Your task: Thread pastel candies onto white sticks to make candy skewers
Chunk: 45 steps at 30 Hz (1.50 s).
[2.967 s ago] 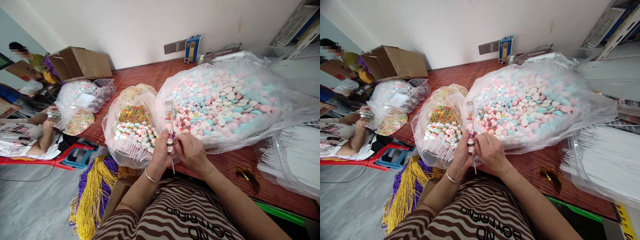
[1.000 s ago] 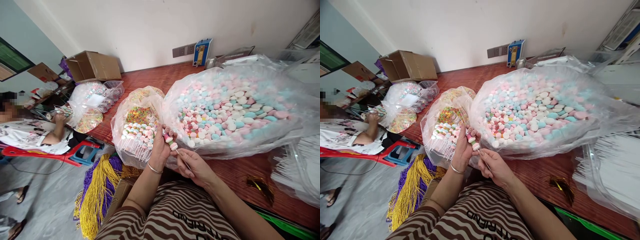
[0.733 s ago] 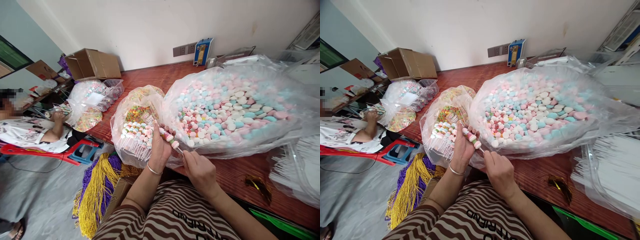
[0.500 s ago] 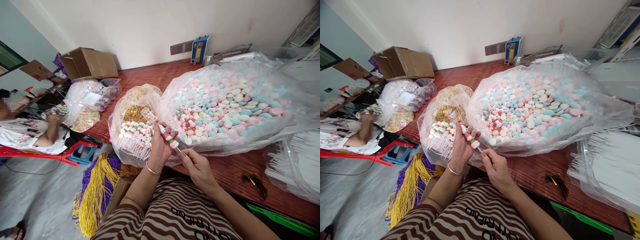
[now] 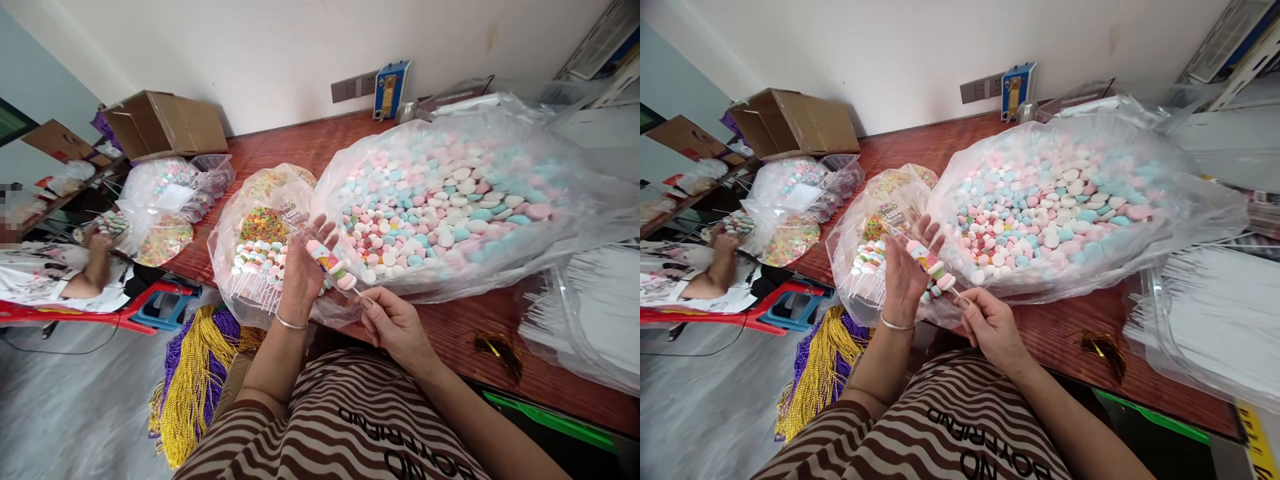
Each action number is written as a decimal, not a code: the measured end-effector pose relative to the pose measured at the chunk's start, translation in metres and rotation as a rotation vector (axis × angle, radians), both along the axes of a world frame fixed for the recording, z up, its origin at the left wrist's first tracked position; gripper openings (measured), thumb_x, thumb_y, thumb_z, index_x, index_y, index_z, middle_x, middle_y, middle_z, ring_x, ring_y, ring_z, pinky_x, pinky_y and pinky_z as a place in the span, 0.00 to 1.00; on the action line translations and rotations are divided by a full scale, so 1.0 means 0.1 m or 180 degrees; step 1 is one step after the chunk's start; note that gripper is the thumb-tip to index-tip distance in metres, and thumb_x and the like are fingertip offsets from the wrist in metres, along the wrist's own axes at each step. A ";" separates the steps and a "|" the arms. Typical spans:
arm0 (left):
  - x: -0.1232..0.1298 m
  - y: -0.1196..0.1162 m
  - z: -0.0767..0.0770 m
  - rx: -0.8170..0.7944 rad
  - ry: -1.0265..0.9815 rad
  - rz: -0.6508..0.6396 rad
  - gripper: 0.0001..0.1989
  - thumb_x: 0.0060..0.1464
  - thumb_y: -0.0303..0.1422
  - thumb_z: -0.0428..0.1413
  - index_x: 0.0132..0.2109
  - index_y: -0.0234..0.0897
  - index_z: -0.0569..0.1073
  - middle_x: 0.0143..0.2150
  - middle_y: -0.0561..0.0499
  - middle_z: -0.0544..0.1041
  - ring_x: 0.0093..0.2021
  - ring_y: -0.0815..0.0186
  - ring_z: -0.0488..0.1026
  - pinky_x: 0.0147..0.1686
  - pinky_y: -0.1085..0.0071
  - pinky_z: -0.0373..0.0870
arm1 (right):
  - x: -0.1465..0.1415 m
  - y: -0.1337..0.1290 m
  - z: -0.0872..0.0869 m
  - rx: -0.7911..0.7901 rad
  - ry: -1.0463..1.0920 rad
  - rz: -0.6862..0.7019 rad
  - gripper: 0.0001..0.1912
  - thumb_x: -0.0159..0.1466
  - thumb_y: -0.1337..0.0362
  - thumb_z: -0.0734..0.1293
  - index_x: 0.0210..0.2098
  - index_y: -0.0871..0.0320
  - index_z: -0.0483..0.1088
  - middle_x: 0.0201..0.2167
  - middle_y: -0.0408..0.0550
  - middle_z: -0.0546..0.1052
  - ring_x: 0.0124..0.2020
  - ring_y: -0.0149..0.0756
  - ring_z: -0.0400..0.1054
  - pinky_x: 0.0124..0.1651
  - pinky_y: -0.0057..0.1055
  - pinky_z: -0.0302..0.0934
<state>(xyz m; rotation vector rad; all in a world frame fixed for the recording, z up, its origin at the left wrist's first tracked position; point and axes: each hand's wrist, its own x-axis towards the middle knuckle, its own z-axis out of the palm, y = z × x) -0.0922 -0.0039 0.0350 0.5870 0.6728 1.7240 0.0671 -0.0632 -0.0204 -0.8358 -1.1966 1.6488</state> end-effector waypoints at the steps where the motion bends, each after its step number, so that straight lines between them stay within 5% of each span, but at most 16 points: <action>1: -0.04 0.02 0.03 0.0082 -0.0012 -0.0035 0.21 0.61 0.51 0.59 0.52 0.42 0.76 0.47 0.49 0.80 0.46 0.65 0.79 0.50 0.67 0.75 | 0.01 0.00 0.00 -0.0084 0.0016 0.0125 0.20 0.68 0.45 0.67 0.37 0.58 0.71 0.16 0.33 0.64 0.13 0.23 0.55 0.17 0.22 0.47; 5: -0.06 0.05 0.10 -0.0064 -0.0038 -0.0087 0.14 0.61 0.45 0.61 0.48 0.42 0.77 0.22 0.60 0.64 0.18 0.77 0.61 0.24 0.79 0.67 | -0.01 -0.01 0.03 -0.0722 0.0293 0.0665 0.22 0.67 0.45 0.67 0.39 0.59 0.72 0.14 0.33 0.64 0.10 0.23 0.52 0.14 0.22 0.41; 9: 0.07 0.03 0.14 -0.0433 -0.0216 0.0089 0.12 0.64 0.43 0.59 0.39 0.39 0.75 0.20 0.62 0.54 0.15 0.79 0.50 0.17 0.81 0.56 | -0.04 -0.01 0.05 -0.0958 0.0469 0.0827 0.20 0.65 0.46 0.68 0.39 0.59 0.73 0.15 0.34 0.65 0.10 0.24 0.51 0.15 0.24 0.44; 12: 0.13 0.04 0.16 -0.0580 -0.0366 0.0071 0.11 0.64 0.40 0.60 0.37 0.38 0.73 0.20 0.63 0.54 0.15 0.80 0.51 0.17 0.82 0.56 | -0.03 0.00 0.05 0.0092 -0.0419 0.0080 0.16 0.68 0.50 0.66 0.37 0.57 0.74 0.20 0.41 0.73 0.17 0.28 0.61 0.21 0.26 0.54; 16: 0.17 0.06 0.10 -0.0591 -0.0423 0.0072 0.10 0.59 0.37 0.65 0.37 0.37 0.72 0.21 0.63 0.59 0.16 0.80 0.57 0.19 0.82 0.60 | -0.01 0.04 -0.03 0.2463 -0.2111 -0.1147 0.10 0.71 0.63 0.63 0.42 0.58 0.76 0.27 0.47 0.79 0.27 0.34 0.69 0.35 0.32 0.61; 18: 0.19 0.06 0.05 -0.0593 -0.0369 0.0067 0.11 0.58 0.36 0.66 0.37 0.37 0.72 0.21 0.63 0.60 0.16 0.81 0.58 0.20 0.82 0.62 | -0.02 0.06 -0.08 0.3269 -0.2548 -0.1372 0.10 0.71 0.68 0.63 0.45 0.61 0.76 0.25 0.48 0.79 0.26 0.34 0.69 0.37 0.34 0.60; 20: 0.23 0.04 0.01 -0.0644 -0.0306 0.0027 0.13 0.58 0.37 0.65 0.35 0.37 0.70 0.22 0.63 0.60 0.16 0.81 0.57 0.20 0.82 0.63 | -0.05 0.07 -0.09 0.3544 -0.2692 -0.1409 0.10 0.71 0.70 0.63 0.45 0.63 0.76 0.22 0.46 0.77 0.24 0.33 0.68 0.37 0.34 0.58; 23: 0.32 -0.01 -0.05 -0.0619 -0.0369 -0.0178 0.15 0.58 0.38 0.65 0.33 0.37 0.68 0.21 0.63 0.59 0.17 0.80 0.58 0.21 0.82 0.64 | -0.09 0.07 -0.05 0.2873 -0.2333 -0.1189 0.11 0.72 0.65 0.62 0.41 0.61 0.75 0.21 0.47 0.75 0.23 0.33 0.66 0.33 0.33 0.57; 27: 0.39 -0.07 -0.13 -0.0410 -0.0443 -0.0475 0.14 0.61 0.38 0.63 0.33 0.37 0.69 0.21 0.62 0.59 0.19 0.78 0.61 0.30 0.77 0.72 | -0.13 0.09 0.05 0.0560 -0.0915 -0.0274 0.17 0.73 0.52 0.59 0.35 0.56 0.70 0.17 0.39 0.69 0.15 0.29 0.57 0.21 0.29 0.50; 29: 0.38 -0.07 -0.15 -0.0488 -0.0399 -0.0561 0.12 0.61 0.39 0.62 0.35 0.37 0.71 0.22 0.61 0.62 0.22 0.76 0.66 0.34 0.75 0.74 | -0.13 0.10 0.07 0.0020 -0.0453 -0.0057 0.18 0.72 0.50 0.60 0.34 0.55 0.69 0.14 0.35 0.64 0.14 0.27 0.51 0.20 0.27 0.47; 33: 0.27 -0.01 -0.13 -0.0534 -0.0426 -0.0383 0.12 0.63 0.42 0.60 0.44 0.37 0.75 0.32 0.55 0.73 0.31 0.72 0.75 0.36 0.75 0.74 | -0.09 0.13 0.05 0.0959 -0.1219 -0.0595 0.15 0.72 0.54 0.61 0.34 0.56 0.72 0.19 0.39 0.69 0.20 0.29 0.58 0.27 0.28 0.52; 39: 0.18 0.03 0.03 -0.0722 -0.0324 0.0008 0.08 0.61 0.36 0.62 0.42 0.37 0.75 0.24 0.61 0.63 0.18 0.78 0.62 0.22 0.79 0.65 | -0.02 0.15 -0.08 0.3272 -0.3144 -0.1244 0.14 0.74 0.65 0.60 0.49 0.61 0.76 0.22 0.47 0.73 0.25 0.34 0.64 0.33 0.35 0.52; 42: 0.24 0.00 0.06 -0.0912 -0.0327 0.0131 0.10 0.61 0.38 0.62 0.41 0.37 0.73 0.24 0.61 0.64 0.19 0.78 0.63 0.22 0.80 0.65 | -0.04 0.15 -0.11 0.3474 -0.3286 -0.1182 0.14 0.74 0.67 0.59 0.49 0.61 0.76 0.21 0.46 0.72 0.25 0.34 0.64 0.33 0.37 0.51; 45: 0.34 -0.04 -0.01 -0.0912 -0.0252 0.0036 0.14 0.60 0.43 0.62 0.40 0.37 0.72 0.23 0.61 0.62 0.18 0.78 0.61 0.23 0.80 0.67 | -0.09 0.13 -0.08 0.2857 -0.2762 -0.1044 0.14 0.73 0.63 0.60 0.40 0.60 0.76 0.22 0.47 0.73 0.24 0.33 0.63 0.32 0.35 0.51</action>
